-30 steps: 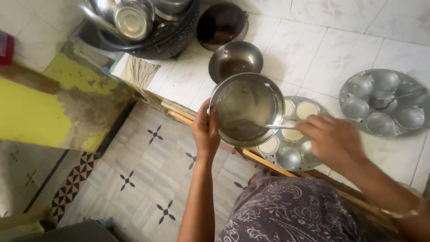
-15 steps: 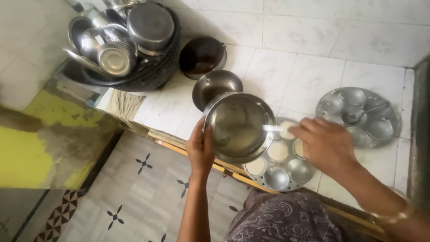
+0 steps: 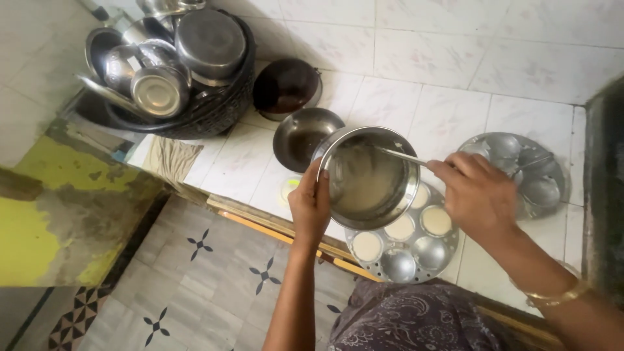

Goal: Preparing and steaming idli cakes in a kitchen.

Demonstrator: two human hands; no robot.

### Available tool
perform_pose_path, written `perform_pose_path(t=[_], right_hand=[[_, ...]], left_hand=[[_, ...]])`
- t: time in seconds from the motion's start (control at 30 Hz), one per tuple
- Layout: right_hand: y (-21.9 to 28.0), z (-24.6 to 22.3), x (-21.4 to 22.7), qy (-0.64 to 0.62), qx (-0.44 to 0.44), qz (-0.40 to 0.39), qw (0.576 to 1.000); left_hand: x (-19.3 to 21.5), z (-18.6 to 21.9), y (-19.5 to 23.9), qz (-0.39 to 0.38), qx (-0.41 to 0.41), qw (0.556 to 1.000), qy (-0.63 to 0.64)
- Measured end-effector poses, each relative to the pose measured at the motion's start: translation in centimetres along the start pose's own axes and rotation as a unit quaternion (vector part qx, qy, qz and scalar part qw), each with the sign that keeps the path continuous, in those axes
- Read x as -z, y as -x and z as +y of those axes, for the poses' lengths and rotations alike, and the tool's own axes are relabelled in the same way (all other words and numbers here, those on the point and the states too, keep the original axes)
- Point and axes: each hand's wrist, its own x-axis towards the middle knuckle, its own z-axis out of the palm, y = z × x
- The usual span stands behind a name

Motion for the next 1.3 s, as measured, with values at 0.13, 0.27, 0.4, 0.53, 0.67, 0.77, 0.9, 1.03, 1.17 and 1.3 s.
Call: perform_pose_path(t=[0.13,0.27,0.4,0.53,0.67,0.77,0.9,1.03,1.17,1.3], right_hand=[[1.0,1.2,0.2,0.053,-0.025,-0.186,0.981],[2.2,2.5,0.4,0.116,0.024,-0.234,0.965],[-0.5,0.6,1.0,0.134,0.210,-0.050,0.967],[0.6,0.6,-1.8,0.250,0.350,-0.016,0.903],[1.7,-2.5,-0.2,0.332,0.261,-0.149,0.894],[1.5,-5.0,2.2,0.267,0.165,-0.270,0.910],[-0.5,-5.7,3.0,0.221,0.162,-0.042,0.961],[-1.2,-4.6,1.5,0.236,0.244,0.019,0.940],[0.0,-4.3,1.3,0.287,0.152,-0.121,0.938],[-0.5,-4.2,4.0,0.213,-0.003,-0.238,0.948]], left_hand=[[-0.2,0.4,-0.6,0.005,0.002,1.000,0.002],[-0.7,0.1,-1.1,-0.006,-0.024,1.000,-0.005],[-1.8,1.0,-1.9,-0.013,-0.051,0.998,-0.028],[-2.9,1.7,-2.8,-0.010,-0.108,0.993,-0.041],[-3.5,1.8,-3.5,-0.034,-0.076,0.988,-0.132],[-3.9,1.5,-3.2,-0.032,-0.062,0.985,-0.159],[-4.4,1.1,-2.9,-0.012,-0.097,0.984,-0.148],[-4.6,1.8,-3.2,0.001,-0.085,0.988,-0.127],[-4.3,1.9,-3.7,0.001,-0.095,0.987,-0.128],[-4.1,1.6,-3.6,0.011,-0.130,0.985,-0.113]])
